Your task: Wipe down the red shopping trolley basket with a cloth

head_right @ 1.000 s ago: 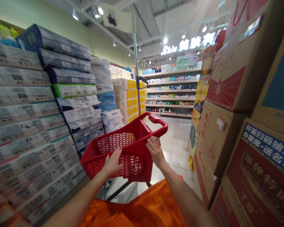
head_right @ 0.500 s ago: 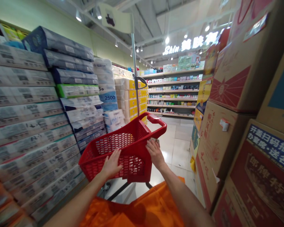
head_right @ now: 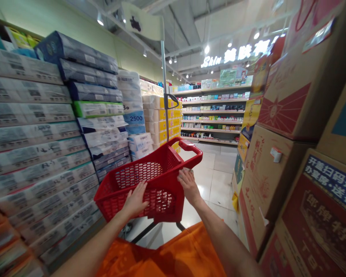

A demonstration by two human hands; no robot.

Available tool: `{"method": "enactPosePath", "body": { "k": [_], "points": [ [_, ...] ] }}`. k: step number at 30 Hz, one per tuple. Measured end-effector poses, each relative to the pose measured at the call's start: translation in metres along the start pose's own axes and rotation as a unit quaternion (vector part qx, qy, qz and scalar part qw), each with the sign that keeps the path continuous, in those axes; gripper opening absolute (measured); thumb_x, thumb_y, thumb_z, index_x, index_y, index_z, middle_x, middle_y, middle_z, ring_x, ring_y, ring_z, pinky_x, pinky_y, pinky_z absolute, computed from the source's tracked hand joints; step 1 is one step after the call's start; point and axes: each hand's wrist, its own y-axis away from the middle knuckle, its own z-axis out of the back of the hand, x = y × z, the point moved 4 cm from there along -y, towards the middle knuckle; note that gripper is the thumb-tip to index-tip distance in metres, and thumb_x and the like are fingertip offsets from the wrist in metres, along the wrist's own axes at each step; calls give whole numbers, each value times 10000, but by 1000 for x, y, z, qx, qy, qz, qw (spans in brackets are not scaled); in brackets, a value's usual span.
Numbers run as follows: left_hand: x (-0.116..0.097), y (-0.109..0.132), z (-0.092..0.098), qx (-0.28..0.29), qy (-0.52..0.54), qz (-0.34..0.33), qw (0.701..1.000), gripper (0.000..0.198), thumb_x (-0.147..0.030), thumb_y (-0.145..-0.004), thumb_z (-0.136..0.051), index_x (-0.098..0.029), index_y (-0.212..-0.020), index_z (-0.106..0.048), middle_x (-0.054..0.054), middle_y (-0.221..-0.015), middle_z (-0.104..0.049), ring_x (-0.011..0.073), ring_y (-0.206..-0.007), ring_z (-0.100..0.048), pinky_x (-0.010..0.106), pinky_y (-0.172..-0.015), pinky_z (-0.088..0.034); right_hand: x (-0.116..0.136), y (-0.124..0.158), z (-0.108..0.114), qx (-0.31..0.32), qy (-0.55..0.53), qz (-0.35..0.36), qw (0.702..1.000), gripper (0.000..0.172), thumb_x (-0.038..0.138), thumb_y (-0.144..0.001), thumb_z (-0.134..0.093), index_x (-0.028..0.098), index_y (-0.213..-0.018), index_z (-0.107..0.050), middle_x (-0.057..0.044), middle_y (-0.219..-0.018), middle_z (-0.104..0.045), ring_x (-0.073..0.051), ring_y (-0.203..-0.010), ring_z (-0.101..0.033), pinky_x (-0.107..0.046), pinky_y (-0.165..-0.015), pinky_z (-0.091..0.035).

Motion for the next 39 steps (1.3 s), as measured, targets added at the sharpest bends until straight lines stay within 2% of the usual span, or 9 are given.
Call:
{"method": "enactPosePath", "body": {
  "k": [4,8,10,14,18,24,26,32,39],
  "points": [
    [3,-2,-3,-2,-6,-1,1000,746,-214,-651,-419,-108,-1350,-179,74,-1456,-98,186,-1333,-89,469,-1054,-145,7,7,-4,28,-9,40,999,420,-12,-787,-325,156,-1091,-562,-106,-1216,-525,-210,-1259,-299,-459,-964,-367],
    [3,-2,-5,-9,1,-1,1000,743,-216,-653,-414,-115,-1351,-180,81,-1456,-103,189,-1333,-90,460,-1053,-156,-32,-54,25,-24,48,-85,995,433,-4,-772,-324,133,-1116,-550,-123,-1277,-458,-230,-1264,-279,-460,-990,-312],
    [3,-1,-5,-6,10,-5,1000,744,-220,-654,-412,-115,-1352,-177,78,-1455,-107,186,-1333,-91,458,-1053,-158,-41,-80,24,35,76,-139,987,386,20,-776,-356,133,-1065,-585,-132,-1232,-498,-256,-1222,-342,-469,-974,-310],
    [10,3,-5,-22,12,8,1000,743,-211,-661,-407,-97,-1354,-167,81,-1454,-106,191,-1333,-88,462,-1058,-139,5,-87,-15,190,52,-79,977,380,47,-798,-378,191,-1084,-583,-82,-1188,-547,-228,-1175,-398,-433,-989,-273],
    [31,10,-5,-37,-9,96,995,707,-170,-678,-371,-78,-1350,-172,104,-1449,-120,215,-1331,-98,510,-1040,-149,44,-75,-34,261,28,33,964,404,81,-819,-387,225,-1176,-513,-42,-1268,-486,-197,-1218,-346,-397,-1012,-233],
    [36,15,-8,-42,-2,73,996,718,-173,-666,-395,-135,-1353,-189,77,-1452,-132,221,-1333,-85,514,-1034,-169,-16,-82,6,210,180,-160,948,400,75,-808,-373,142,-1179,-506,-141,-1316,-406,-281,-1217,-331,-461,-982,-231],
    [35,16,-9,-42,6,71,997,726,-176,-663,-405,-145,-1355,-186,69,-1454,-123,219,-1334,-77,503,-1036,-178,-2,-82,-4,224,148,-142,953,379,78,-808,-379,153,-1145,-535,-125,-1289,-441,-263,-1202,-351,-423,-986,-247],
    [42,18,-8,-35,0,64,997,732,-149,-649,-408,-129,-1350,-195,65,-1453,-130,197,-1333,-88,478,-1051,-155,85,-77,-57,299,-7,40,953,464,73,-788,-405,206,-1231,-446,-59,-1276,-469,-184,-1205,-349,-367,-1024,-209],
    [62,26,-12,-72,3,123,990,691,-165,-687,-414,-112,-1343,-203,110,-1452,-120,220,-1334,-71,499,-1039,-162,22,-92,-17,227,121,-150,955,327,94,-810,-360,156,-1049,-574,-125,-1294,-436,-277,-1202,-340,-472,-982,-208]
  ]
}}
